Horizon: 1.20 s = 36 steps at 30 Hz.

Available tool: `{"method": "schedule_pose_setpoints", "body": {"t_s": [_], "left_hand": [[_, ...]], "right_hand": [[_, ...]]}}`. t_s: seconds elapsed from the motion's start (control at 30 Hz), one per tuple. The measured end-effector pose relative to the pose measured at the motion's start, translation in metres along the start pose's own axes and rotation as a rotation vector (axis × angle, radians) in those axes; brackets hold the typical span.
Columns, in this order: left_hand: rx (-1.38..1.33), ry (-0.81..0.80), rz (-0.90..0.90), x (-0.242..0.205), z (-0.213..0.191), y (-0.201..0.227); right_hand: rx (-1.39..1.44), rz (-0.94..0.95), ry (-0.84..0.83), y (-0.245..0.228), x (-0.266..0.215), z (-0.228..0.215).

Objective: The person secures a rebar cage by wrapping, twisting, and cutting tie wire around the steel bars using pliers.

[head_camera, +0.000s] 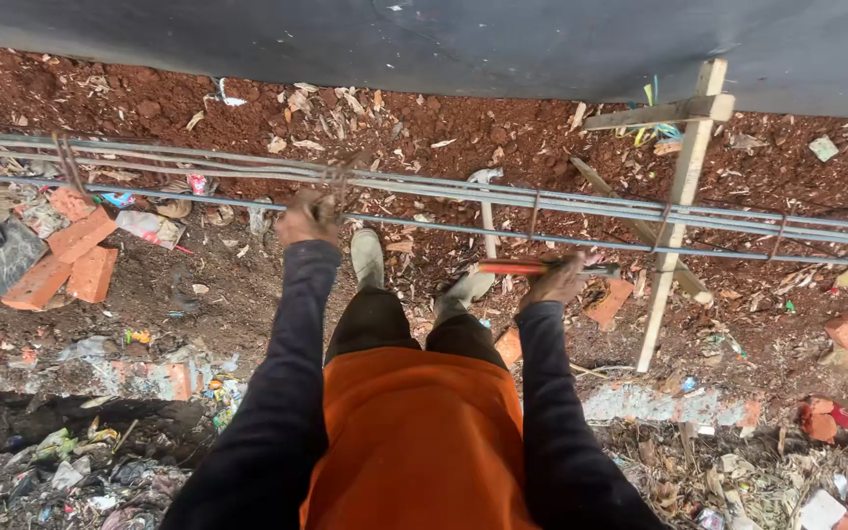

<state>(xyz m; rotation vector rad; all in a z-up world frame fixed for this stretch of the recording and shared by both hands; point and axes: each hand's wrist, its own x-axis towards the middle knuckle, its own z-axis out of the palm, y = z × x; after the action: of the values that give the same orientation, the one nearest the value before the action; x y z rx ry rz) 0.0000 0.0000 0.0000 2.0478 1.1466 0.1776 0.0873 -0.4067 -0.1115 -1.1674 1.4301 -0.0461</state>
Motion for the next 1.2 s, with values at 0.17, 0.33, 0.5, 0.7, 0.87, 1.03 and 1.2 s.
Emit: {"method": "schedule_pose_setpoints", "body": {"t_s": [0.17, 0.33, 0.5, 0.7, 0.87, 1.03, 1.2], "left_hand": [[0.228, -0.134, 0.058, 0.026, -0.003, -0.024], [0.162, -0.158, -0.150, 0.038, -0.037, 0.015], [0.113, -0.497, -0.080, 0.044, -0.021, -0.024], [-0.081, -0.553, -0.210, 0.042, -0.012, -0.001], [-0.230, -0.584, -0.194, 0.059, -0.013, -0.035], [-0.270, -0.550, -0.119, 0.074, -0.037, -0.055], [-0.152, -0.438, -0.292, 0.073, -0.065, -0.019]], "right_hand": [[-0.183, -0.380, -0.593, 0.051, -0.169, 0.032], [-0.624, -0.460, -0.761, 0.111, -0.263, 0.091], [-1.341, -0.799, -0.652, 0.137, -0.274, 0.120], [-1.442, -0.826, -0.537, 0.152, -0.244, 0.121], [-1.167, -0.580, -0.391, 0.108, -0.270, 0.106], [-1.075, -0.497, -0.308, 0.074, -0.237, 0.102], [-1.117, -0.424, -0.403, 0.080, -0.225, 0.091]]}}
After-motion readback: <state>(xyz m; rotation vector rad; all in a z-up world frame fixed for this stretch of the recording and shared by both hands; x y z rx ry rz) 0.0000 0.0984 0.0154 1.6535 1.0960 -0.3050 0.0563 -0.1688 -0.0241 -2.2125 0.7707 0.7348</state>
